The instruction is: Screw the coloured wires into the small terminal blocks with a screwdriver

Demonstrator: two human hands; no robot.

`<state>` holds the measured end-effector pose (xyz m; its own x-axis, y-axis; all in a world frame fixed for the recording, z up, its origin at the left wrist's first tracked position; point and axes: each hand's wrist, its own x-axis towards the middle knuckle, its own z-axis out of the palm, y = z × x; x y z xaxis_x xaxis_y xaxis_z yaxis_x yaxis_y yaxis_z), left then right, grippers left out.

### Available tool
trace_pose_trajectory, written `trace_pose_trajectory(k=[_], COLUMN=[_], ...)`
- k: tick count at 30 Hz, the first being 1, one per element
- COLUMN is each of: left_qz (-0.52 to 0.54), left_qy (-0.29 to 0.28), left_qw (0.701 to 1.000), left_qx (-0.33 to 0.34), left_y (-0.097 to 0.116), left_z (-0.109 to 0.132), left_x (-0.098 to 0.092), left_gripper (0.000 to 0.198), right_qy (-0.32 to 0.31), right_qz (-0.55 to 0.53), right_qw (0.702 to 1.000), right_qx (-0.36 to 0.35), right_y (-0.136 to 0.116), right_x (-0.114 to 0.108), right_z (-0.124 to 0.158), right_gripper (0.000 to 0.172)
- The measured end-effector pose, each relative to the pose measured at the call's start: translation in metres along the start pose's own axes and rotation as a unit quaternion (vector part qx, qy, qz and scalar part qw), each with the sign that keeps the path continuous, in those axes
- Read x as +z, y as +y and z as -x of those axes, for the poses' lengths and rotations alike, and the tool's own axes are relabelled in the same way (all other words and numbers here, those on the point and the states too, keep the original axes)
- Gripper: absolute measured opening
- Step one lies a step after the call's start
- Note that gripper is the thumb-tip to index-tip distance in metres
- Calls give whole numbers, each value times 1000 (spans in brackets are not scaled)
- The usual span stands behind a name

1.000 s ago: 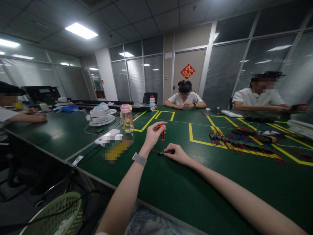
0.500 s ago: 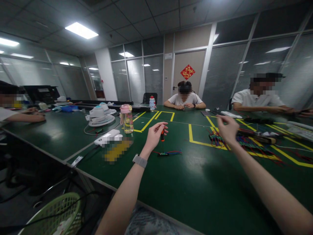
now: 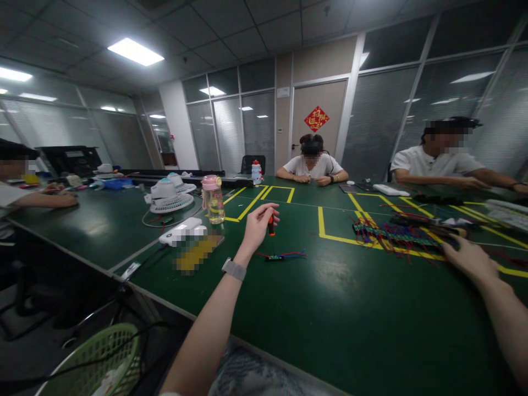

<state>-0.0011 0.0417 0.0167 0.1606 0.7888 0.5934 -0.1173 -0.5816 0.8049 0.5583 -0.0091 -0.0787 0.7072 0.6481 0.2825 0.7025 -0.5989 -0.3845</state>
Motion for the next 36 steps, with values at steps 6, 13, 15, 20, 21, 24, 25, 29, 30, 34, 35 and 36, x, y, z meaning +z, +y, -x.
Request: trace_pose_trajectory(k=[6, 13, 15, 20, 21, 24, 25, 29, 30, 34, 35, 36], left_qz=[3, 11, 9, 8, 9, 8, 8, 4, 3, 6, 8, 9], left_qy=[0, 7, 9, 12, 13, 12, 12, 12, 12, 12, 12, 12], left_qw=[1000, 1000, 1000, 1000, 1000, 1000, 1000, 1000, 1000, 1000, 1000, 1000], left_qx=[-3, -14, -13, -13, -14, -15, -15, -12, -11, -9, -10, -10], left_y=[1, 2, 3, 4, 4, 4, 4, 5, 4, 3, 3, 3], left_z=[0, 0, 0, 0, 0, 0, 0, 1, 1, 0, 0, 0], left_x=[1, 2, 2, 3, 3, 3, 3, 2, 2, 2, 3, 3], left_gripper=[30, 29, 29, 29, 29, 29, 29, 28, 28, 28, 28, 28], right_qy=[-35, -35, -23, -6, -7, -15, -17, -9, -7, -7, -11, -17], right_qz=[52, 67, 66, 76, 79, 86, 88, 89, 88, 83, 82, 84], right_qw=[997, 996, 995, 994, 994, 993, 992, 991, 991, 989, 989, 988], right_qx=[-41, -54, -64, -76, -77, -84, -86, -97, -101, -119, -125, -132], right_y=[1, -1, -3, -12, -15, -23, -25, -30, -31, -36, -38, -40], right_x=[7, 9, 9, 6, 5, 2, 2, 2, 3, 7, 8, 10], right_z=[-8, -4, -3, 3, 4, 8, 10, 12, 12, 13, 13, 14], right_gripper=[55, 54, 52, 47, 46, 45, 45, 41, 40, 41, 41, 42])
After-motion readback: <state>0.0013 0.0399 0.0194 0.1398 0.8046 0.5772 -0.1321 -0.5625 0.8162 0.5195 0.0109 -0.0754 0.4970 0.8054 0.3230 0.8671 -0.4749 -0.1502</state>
